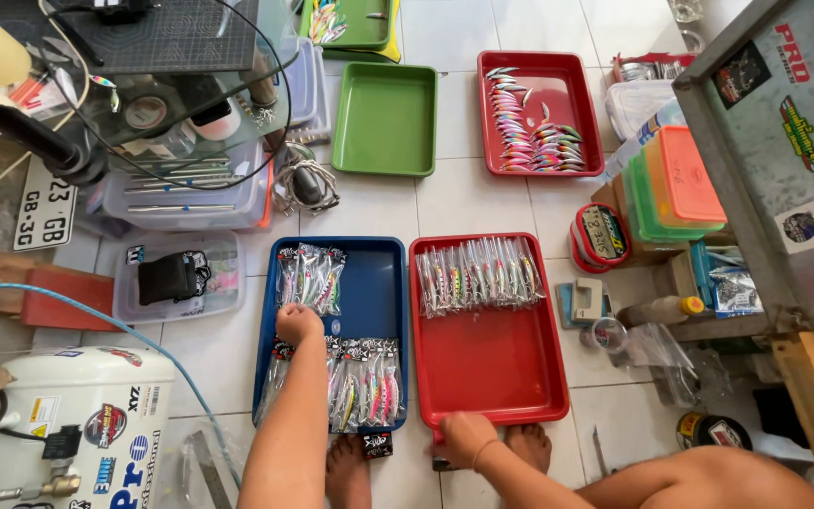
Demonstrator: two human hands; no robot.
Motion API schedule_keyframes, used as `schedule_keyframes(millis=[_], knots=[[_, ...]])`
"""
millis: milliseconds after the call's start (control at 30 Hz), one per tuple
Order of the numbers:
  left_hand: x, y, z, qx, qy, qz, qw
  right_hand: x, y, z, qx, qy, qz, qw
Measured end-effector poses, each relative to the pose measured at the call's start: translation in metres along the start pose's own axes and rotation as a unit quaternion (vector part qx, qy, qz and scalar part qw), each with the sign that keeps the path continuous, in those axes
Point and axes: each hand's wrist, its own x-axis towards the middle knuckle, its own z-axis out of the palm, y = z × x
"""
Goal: The person packages small fishing lures into plastic sleeves and seals them using a stapler.
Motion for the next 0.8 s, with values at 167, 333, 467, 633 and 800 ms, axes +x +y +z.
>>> schedule_keyframes(millis=[167,333,467,633,800], knots=[[-0.022,-0.047,0.007,0.017,0.034,-0.020,0.999,0.075,0.042,-0.057,0.262,0.228,0.150,0.926],[-0.092,-0.042,-0.007,-0.159,-0.015,-0.088,0.983,0.141,0.132,-0.106,0.345,0.428,0.299,0.780],[-0.124,-0.043,-0.016,-0.171,-0.055,-0.099,0.979,0.135,0.152,-0.115,0.312,0.408,0.343,0.787],[-0.162,-0.041,-0.025,-0.221,-0.092,-0.106,0.965,0.138,0.150,-0.111,0.304,0.407,0.337,0.792],[-0.188,-0.042,-0.028,-0.246,-0.123,-0.134,0.952,0.131,0.140,-0.107,0.284,0.402,0.298,0.818]])
